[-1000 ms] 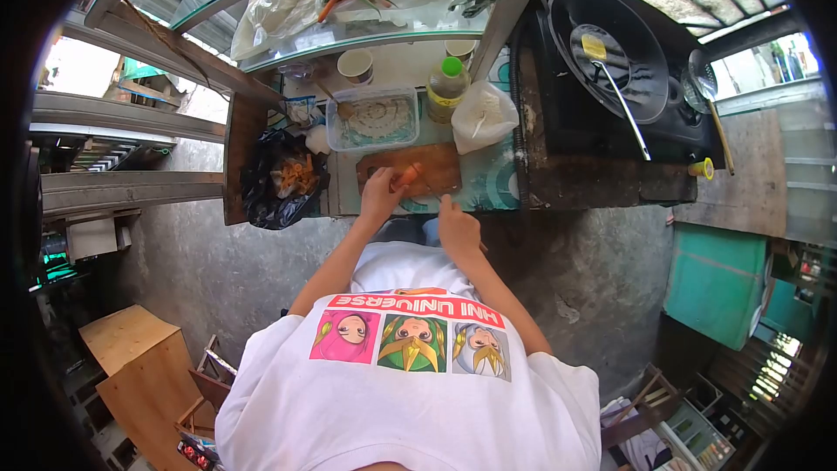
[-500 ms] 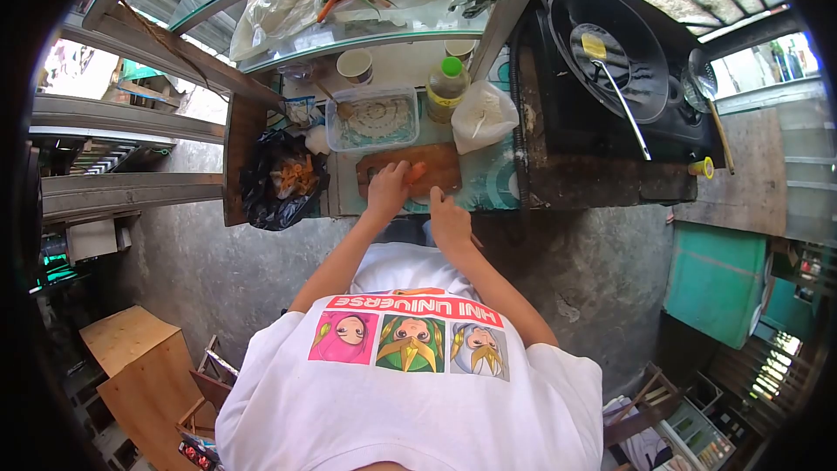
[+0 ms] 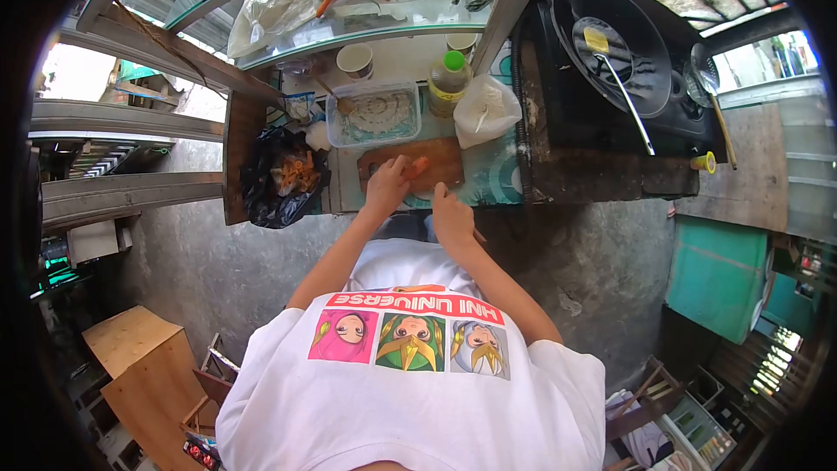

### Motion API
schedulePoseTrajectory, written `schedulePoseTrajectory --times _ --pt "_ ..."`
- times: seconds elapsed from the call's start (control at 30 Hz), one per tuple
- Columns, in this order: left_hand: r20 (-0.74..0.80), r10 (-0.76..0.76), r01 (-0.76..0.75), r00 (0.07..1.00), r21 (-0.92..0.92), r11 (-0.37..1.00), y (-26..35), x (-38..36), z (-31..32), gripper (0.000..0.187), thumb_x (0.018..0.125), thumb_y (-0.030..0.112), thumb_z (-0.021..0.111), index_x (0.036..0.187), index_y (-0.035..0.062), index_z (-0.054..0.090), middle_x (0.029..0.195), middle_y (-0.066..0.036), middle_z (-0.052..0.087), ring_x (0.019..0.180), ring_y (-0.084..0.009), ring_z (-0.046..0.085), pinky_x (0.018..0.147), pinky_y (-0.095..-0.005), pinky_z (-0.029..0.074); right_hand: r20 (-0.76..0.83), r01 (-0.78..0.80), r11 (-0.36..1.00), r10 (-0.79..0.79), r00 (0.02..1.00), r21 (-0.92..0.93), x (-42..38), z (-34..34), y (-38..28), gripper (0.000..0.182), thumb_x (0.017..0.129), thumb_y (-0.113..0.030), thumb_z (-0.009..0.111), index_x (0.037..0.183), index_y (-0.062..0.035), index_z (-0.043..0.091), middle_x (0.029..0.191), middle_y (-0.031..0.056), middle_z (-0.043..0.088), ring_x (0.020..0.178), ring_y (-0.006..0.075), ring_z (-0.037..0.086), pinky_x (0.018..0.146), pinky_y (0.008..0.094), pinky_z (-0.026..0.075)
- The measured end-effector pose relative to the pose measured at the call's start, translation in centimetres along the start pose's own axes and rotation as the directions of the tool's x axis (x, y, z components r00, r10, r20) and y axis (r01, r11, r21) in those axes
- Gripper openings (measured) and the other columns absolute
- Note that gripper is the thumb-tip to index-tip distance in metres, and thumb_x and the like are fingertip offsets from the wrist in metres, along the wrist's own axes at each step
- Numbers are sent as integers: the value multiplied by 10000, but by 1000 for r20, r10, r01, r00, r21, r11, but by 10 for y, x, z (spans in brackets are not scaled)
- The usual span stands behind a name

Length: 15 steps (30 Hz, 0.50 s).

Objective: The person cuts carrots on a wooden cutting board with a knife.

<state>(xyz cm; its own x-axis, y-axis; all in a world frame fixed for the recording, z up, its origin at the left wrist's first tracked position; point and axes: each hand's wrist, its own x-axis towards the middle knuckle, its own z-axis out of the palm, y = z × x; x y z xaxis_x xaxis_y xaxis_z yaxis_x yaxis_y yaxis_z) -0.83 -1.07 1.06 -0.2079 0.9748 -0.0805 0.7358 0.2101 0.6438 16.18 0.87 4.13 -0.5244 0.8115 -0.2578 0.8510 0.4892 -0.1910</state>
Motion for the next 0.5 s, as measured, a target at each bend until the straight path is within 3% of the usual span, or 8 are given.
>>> schedulePoseTrajectory --times 0.13,0.2,0.23,0.3,0.33,0.5 --pt "-44 30 -33 999 -80 996 5 1 -17 544 674 50 729 1161 119 496 1046 -129 546 1018 -348 564 825 -447 490 6 11 997 -10 1000 -73 1 -4 -2 197 883 -97 499 1062 -47 436 790 173 638 662 320 689 536 384 556" --pt "66 153 -140 986 -181 974 2 5 -28 649 654 31 741 1244 145 495 1112 -127 529 1074 -351 542 872 -429 484 7 25 994 -24 1000 -109 1 -2 -3 177 879 -96 503 1030 -38 432 751 169 643 645 325 689 516 375 554" --pt "66 152 -138 986 -181 974 -1 6 -31 649 654 31 741 1244 145 495 1112 -127 529 1074 -351 542 872 -429 484 8 26 994 -25 1000 -109 2 2 -2 177 879 -96 503 1030 -38 432 751 169 643 645 325 689 516 375 554" --pt "96 367 -359 925 -96 928 -7 12 -37 660 694 37 716 1303 173 501 1210 -104 530 1114 -342 535 904 -415 478 -59 -9 989 0 998 -148 4 10 -2 220 862 -128 546 1033 -34 444 685 129 638 578 255 682 481 335 545" --pt "96 367 -359 925 -97 928 -9 16 -37 660 694 37 716 1303 173 501 1210 -104 530 1114 -342 535 904 -415 478 -59 -9 989 0 998 -149 6 10 -1 220 862 -128 546 1033 -34 444 685 129 638 578 255 682 481 335 545" --pt "269 352 -352 896 -51 935 -9 36 -36 399 819 152 599 1217 175 609 1305 -44 561 1099 -286 588 851 -388 510 10 59 982 -58 998 -180 14 6 -4 229 851 -120 561 1039 -50 451 670 108 647 628 250 697 492 332 549"
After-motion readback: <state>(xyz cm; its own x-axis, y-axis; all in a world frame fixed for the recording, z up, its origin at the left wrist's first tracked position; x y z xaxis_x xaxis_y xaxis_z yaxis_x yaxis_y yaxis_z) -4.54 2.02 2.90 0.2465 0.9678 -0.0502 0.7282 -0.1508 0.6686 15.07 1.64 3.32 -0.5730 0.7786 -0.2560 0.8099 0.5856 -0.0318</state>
